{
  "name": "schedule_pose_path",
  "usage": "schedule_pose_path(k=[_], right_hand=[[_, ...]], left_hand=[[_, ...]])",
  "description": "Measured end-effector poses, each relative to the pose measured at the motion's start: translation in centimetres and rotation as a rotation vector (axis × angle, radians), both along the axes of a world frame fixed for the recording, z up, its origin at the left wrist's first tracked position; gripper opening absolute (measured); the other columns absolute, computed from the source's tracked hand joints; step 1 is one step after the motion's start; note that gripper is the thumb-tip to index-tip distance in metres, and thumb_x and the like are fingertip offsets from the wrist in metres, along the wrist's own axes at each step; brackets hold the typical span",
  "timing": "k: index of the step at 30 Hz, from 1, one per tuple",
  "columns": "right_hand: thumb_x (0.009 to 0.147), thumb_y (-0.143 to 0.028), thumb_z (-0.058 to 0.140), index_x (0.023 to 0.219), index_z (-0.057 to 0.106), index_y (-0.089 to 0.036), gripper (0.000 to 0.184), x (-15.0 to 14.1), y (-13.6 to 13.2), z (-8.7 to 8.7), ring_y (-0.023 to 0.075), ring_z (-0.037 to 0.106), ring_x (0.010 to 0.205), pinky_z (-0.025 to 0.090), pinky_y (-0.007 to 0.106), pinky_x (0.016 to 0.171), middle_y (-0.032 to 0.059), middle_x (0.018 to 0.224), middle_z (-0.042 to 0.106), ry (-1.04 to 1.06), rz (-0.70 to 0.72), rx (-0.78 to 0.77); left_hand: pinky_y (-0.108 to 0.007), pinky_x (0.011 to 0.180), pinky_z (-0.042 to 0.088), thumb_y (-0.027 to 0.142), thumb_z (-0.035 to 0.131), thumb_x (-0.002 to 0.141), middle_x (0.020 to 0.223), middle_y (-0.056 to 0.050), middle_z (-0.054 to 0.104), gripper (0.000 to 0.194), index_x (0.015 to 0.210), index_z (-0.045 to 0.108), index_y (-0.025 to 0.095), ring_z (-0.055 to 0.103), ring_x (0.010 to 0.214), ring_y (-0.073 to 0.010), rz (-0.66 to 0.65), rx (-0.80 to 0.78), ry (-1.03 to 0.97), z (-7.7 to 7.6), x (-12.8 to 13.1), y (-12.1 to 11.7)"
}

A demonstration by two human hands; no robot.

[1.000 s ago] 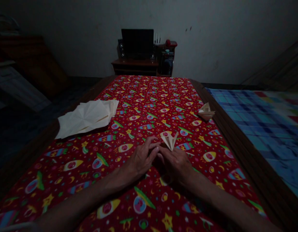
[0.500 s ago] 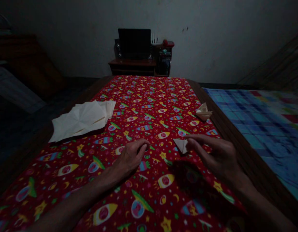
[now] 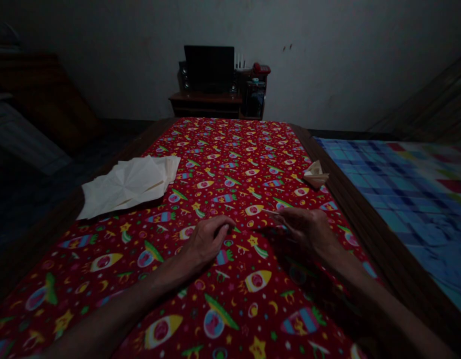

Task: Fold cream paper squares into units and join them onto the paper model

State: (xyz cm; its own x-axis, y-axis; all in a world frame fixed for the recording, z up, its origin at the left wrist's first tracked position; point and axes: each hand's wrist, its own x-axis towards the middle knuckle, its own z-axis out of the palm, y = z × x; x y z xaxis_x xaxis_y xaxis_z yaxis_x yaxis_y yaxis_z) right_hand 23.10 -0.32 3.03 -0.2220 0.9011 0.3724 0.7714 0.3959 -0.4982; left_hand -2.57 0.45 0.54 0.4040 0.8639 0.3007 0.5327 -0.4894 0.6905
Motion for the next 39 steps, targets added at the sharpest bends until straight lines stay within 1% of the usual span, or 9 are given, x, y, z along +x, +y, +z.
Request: schedule_pose_path(k=[3,6,10,14,18,23,28,33,39], right_hand=[[0.087,-0.022,0.046,0.103,0.068,-0.020,0.027,-3.5,0.7,-1.0,0.0198,0.068,0.081,0.053,0.028,0.069,0.0073,0.097,0.071,0.053,0.130,0.120],[0.085,-0.021,0.050,0.115,0.063,-0.019,0.032,-6.4,1.3,-2.8,0.0226,0.064,0.098,0.052,0.035,0.084,0.0105,0.109,0.067,0.070,0.216,0.238],[0.089,-0.017,0.044,0.121,0.058,-0.022,0.035,-8.4,1.2,-4.1,0.0185,0.059,0.110,0.047,0.035,0.095,0.0080,0.119,0.063,0.217,0.245,0.191],[0.089,-0.019,0.046,0.122,0.058,-0.027,0.035,-8.5,0.8,-3.8,0.0171,0.058,0.111,0.046,0.033,0.097,0.0029,0.121,0.061,0.426,0.274,-0.005],[0.088,-0.022,0.051,0.115,0.063,-0.031,0.031,-8.3,0.7,-3.4,0.0184,0.062,0.103,0.051,0.035,0.091,-0.0006,0.114,0.065,0.632,0.224,-0.187],[0.083,-0.022,0.058,0.105,0.068,-0.030,0.025,-8.4,0.8,-3.5,0.0198,0.062,0.105,0.049,0.037,0.093,0.0004,0.111,0.067,0.701,0.224,-0.182],[0.080,-0.023,0.062,0.104,0.068,-0.031,0.025,-8.2,1.0,-3.9,0.0193,0.062,0.104,0.048,0.036,0.095,0.0002,0.109,0.068,0.729,0.228,-0.246],[0.079,-0.025,0.063,0.100,0.070,-0.029,0.023,-8.1,1.0,-3.7,0.0203,0.064,0.100,0.048,0.039,0.094,0.0007,0.107,0.068,0.804,0.214,-0.307],[0.078,-0.026,0.062,0.097,0.071,-0.027,0.021,-8.3,0.9,-3.0,0.0212,0.064,0.099,0.048,0.041,0.094,0.0011,0.105,0.069,0.831,0.194,-0.346]], left_hand=[[-0.022,0.069,0.047,0.026,0.045,0.089,0.079,0.001,0.067,0.020,0.088,0.063,0.018,0.063,0.072,-0.0127,-0.004,-0.087,-0.059,0.3,0.8,0.5],[-0.023,0.069,0.048,0.034,0.046,0.089,0.081,0.000,0.067,0.024,0.094,0.062,0.017,0.063,0.074,-0.0138,-0.003,-0.147,-0.161,0.1,1.5,1.4],[-0.025,0.073,0.049,0.035,0.048,0.087,0.085,-0.003,0.067,0.026,0.090,0.063,0.014,0.062,0.079,-0.0157,0.059,-0.195,-0.294,-0.9,1.6,2.3],[-0.025,0.076,0.049,0.036,0.051,0.085,0.088,-0.003,0.067,0.025,0.091,0.062,0.015,0.061,0.082,-0.0160,0.054,-0.262,-0.348,-1.6,1.4,2.4],[-0.025,0.077,0.047,0.036,0.047,0.087,0.087,-0.003,0.065,0.025,0.092,0.061,0.016,0.060,0.083,-0.0157,0.031,-0.246,-0.326,-1.2,1.3,2.2],[-0.024,0.070,0.045,0.037,0.047,0.087,0.079,-0.001,0.061,0.024,0.082,0.057,0.016,0.057,0.074,-0.0137,0.028,-0.199,-0.233,-0.4,1.2,2.2],[-0.022,0.066,0.043,0.039,0.049,0.086,0.071,0.002,0.055,0.025,0.076,0.054,0.016,0.052,0.068,-0.0117,0.002,-0.243,-0.277,-0.5,1.1,2.4],[-0.022,0.066,0.044,0.040,0.053,0.083,0.073,0.002,0.056,0.025,0.080,0.057,0.016,0.053,0.069,-0.0117,-0.017,-0.295,-0.346,-0.6,1.1,2.5],[-0.024,0.072,0.047,0.038,0.053,0.084,0.083,-0.001,0.063,0.024,0.089,0.059,0.016,0.058,0.077,-0.0141,-0.013,-0.280,-0.354,-0.9,1.1,2.6]])
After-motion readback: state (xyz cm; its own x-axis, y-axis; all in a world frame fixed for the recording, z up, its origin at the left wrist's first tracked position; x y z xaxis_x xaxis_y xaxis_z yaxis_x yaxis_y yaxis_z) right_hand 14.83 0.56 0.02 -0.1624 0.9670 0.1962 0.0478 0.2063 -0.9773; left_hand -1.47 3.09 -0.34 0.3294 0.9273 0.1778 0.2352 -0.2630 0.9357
